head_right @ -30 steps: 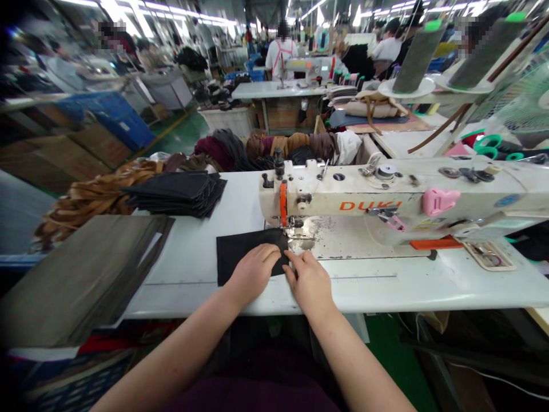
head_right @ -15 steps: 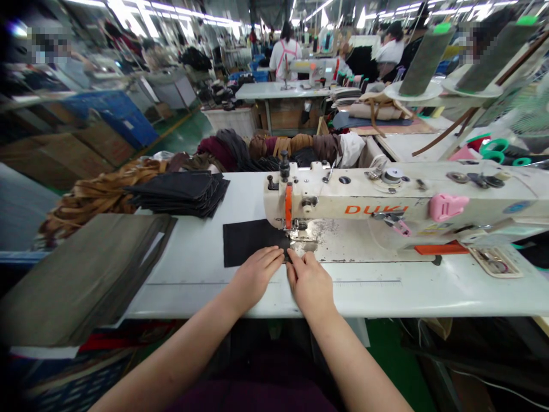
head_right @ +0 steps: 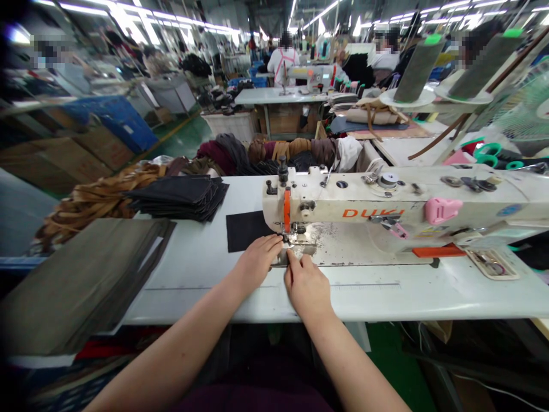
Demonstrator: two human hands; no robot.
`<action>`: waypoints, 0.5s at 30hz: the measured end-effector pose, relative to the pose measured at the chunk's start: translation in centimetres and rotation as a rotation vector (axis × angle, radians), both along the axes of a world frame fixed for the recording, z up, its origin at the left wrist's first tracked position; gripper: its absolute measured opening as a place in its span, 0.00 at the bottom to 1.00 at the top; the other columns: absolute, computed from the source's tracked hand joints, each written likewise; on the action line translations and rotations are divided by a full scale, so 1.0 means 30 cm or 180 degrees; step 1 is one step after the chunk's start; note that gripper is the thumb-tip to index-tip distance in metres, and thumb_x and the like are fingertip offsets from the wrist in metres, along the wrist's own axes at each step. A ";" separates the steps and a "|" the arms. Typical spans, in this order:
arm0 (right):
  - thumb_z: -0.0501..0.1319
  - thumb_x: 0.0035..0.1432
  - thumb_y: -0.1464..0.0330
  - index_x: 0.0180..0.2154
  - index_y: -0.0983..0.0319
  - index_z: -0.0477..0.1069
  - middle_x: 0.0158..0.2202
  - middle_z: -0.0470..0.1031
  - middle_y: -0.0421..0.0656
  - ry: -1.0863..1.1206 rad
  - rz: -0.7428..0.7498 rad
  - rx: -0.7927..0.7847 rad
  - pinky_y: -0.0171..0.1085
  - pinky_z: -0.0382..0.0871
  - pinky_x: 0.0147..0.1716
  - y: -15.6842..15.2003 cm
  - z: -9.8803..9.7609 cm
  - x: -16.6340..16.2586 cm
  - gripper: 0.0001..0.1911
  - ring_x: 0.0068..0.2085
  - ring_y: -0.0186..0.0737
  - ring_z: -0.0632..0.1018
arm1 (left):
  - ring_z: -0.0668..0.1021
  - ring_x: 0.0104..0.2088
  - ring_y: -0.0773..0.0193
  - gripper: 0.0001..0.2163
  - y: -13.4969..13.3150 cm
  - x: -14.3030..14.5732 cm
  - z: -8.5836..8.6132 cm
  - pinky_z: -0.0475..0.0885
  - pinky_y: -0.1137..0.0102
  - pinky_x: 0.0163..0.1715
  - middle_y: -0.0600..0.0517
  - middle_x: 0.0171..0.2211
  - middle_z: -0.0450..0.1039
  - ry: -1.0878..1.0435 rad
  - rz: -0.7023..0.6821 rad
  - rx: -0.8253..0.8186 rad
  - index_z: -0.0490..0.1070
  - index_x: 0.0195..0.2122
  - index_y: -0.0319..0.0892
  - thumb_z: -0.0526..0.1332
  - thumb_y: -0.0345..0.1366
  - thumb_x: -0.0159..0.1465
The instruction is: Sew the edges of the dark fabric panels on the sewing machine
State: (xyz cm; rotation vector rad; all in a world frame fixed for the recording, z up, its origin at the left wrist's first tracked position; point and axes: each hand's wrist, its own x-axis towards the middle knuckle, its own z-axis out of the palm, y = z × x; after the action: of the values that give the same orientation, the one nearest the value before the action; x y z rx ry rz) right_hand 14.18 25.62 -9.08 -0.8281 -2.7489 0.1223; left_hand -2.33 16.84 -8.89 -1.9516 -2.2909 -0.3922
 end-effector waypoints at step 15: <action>0.54 0.71 0.64 0.64 0.54 0.65 0.40 0.73 0.43 -0.0052 -0.0062 -0.0047 0.35 0.58 0.31 -0.002 0.003 0.000 0.22 0.34 0.36 0.75 | 0.75 0.55 0.58 0.14 0.064 -0.089 0.003 0.71 0.63 0.56 0.49 0.53 0.76 -0.0420 -0.0065 0.0185 0.75 0.49 0.43 0.55 0.24 0.69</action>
State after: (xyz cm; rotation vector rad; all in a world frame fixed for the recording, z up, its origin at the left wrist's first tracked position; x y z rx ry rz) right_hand 14.18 25.55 -8.98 -0.8633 -2.7575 0.1327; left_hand -5.00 18.76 -8.79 -1.9785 -2.3102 -0.5998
